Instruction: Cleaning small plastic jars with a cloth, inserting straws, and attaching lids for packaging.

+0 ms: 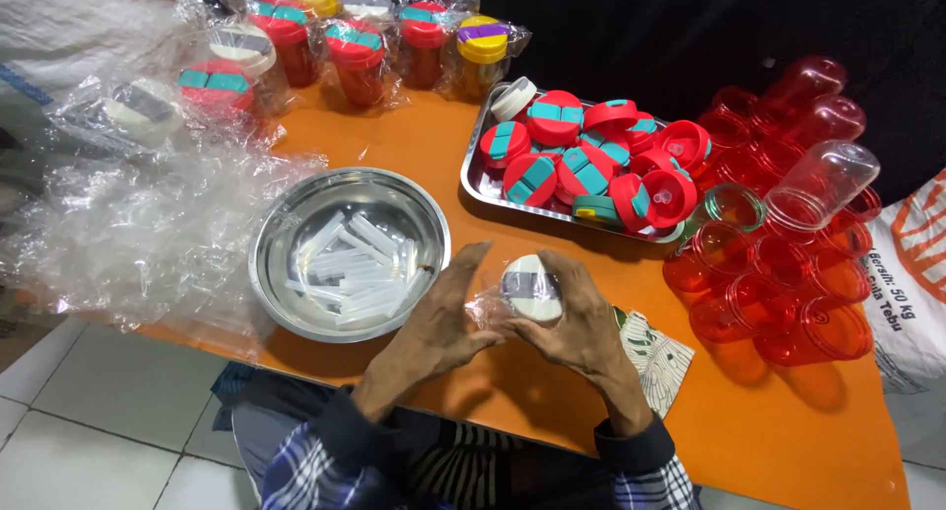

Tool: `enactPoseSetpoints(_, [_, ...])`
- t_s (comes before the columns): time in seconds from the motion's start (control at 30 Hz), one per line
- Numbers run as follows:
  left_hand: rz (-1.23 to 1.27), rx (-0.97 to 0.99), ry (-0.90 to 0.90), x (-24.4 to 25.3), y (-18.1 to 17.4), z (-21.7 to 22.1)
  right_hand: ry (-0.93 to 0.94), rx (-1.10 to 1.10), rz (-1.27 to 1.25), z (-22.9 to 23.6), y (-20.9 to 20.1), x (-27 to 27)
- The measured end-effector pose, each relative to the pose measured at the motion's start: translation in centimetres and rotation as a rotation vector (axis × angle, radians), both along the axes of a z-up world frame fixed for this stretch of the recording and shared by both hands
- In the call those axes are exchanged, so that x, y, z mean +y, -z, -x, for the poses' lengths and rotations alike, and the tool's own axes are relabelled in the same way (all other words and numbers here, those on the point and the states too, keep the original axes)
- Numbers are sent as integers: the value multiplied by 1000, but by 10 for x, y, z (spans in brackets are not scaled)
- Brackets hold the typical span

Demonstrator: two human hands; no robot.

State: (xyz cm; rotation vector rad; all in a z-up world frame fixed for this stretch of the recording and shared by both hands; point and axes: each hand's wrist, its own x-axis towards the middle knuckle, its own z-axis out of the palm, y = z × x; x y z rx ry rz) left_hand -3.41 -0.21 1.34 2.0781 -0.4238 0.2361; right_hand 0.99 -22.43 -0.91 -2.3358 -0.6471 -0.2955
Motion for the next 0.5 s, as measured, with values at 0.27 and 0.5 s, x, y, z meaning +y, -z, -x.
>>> enactPoseSetpoints(0.27, [674, 302, -405, -26, 42, 34, 26, -77, -108, -2, 16, 3])
enactPoseSetpoints(0.5, [961, 276, -395, -41, 69, 27, -142, -254, -82, -7, 18, 2])
